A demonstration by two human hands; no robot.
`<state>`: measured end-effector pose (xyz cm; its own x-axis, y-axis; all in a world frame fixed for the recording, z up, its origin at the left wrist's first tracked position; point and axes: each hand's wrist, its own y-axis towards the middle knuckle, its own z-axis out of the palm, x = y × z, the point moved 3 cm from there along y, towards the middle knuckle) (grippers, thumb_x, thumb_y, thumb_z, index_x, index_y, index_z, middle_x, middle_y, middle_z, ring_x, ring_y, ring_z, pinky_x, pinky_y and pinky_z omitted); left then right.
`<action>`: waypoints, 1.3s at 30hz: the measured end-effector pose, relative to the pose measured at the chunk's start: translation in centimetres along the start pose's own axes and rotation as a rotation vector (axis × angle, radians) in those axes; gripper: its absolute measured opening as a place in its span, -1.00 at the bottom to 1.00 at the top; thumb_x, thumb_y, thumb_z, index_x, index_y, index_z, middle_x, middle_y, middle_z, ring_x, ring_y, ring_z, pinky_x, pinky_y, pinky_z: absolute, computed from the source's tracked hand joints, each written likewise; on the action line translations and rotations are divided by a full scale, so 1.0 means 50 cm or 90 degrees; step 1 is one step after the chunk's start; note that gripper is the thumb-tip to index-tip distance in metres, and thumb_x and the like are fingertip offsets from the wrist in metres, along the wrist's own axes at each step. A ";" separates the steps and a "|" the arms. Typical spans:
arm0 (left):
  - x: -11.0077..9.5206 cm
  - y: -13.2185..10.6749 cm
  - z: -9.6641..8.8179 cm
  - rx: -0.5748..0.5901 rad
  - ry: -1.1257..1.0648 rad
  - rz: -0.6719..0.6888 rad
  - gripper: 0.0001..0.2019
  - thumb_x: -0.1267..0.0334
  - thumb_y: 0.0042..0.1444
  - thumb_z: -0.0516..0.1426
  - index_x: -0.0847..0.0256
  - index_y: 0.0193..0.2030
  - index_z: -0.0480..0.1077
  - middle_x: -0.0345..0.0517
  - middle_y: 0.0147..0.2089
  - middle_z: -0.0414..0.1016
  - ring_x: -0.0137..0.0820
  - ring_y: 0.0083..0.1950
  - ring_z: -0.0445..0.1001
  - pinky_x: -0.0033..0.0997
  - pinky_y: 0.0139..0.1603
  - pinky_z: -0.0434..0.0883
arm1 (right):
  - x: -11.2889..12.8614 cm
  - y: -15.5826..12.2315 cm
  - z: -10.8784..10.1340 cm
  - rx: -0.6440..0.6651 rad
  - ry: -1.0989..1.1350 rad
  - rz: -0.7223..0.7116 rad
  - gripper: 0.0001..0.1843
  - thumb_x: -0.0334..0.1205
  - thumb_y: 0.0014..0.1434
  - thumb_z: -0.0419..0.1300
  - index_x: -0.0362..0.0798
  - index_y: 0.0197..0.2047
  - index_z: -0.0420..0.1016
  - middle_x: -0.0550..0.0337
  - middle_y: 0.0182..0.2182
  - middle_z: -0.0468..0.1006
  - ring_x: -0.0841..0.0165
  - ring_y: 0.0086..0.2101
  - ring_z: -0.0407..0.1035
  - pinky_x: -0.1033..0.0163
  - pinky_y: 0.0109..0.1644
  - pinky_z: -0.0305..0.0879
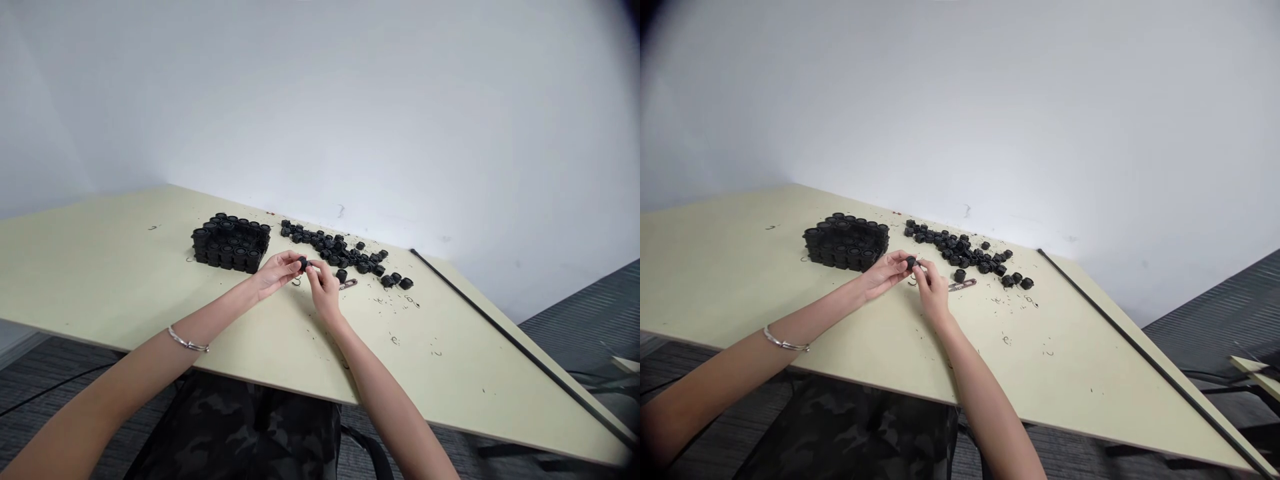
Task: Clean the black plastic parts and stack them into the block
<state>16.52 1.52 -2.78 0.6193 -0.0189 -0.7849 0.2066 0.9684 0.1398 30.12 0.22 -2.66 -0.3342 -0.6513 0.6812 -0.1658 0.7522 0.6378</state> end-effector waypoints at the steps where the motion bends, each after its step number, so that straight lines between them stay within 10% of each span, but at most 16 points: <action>1: 0.001 -0.001 0.000 0.004 -0.001 -0.001 -0.66 0.32 -0.38 0.41 0.30 -0.39 0.48 -0.21 -0.38 0.52 -0.56 -0.34 0.47 -0.59 -0.24 0.39 | 0.000 0.001 -0.001 -0.004 0.002 -0.002 -0.65 0.00 0.22 0.01 -0.09 -0.14 0.40 0.39 -0.67 0.18 0.52 -0.63 0.02 0.37 -0.51 -0.01; 39: -0.006 -0.005 0.007 0.065 -0.019 -0.010 -0.65 0.22 -0.30 0.39 0.32 -0.42 0.38 -0.20 -0.38 0.47 -0.61 -0.41 0.40 -0.63 -0.35 0.35 | 0.006 -0.014 0.013 0.048 -0.018 0.010 -0.66 0.02 0.21 -0.02 -0.04 -0.09 0.26 0.43 -0.67 0.18 0.50 -0.64 0.04 0.37 -0.53 -0.09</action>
<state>16.55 1.22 -2.39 0.6367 -0.0429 -0.7699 0.2914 0.9378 0.1888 29.54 -0.47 -3.14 -0.3627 -0.6367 0.6805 -0.2295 0.7688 0.5969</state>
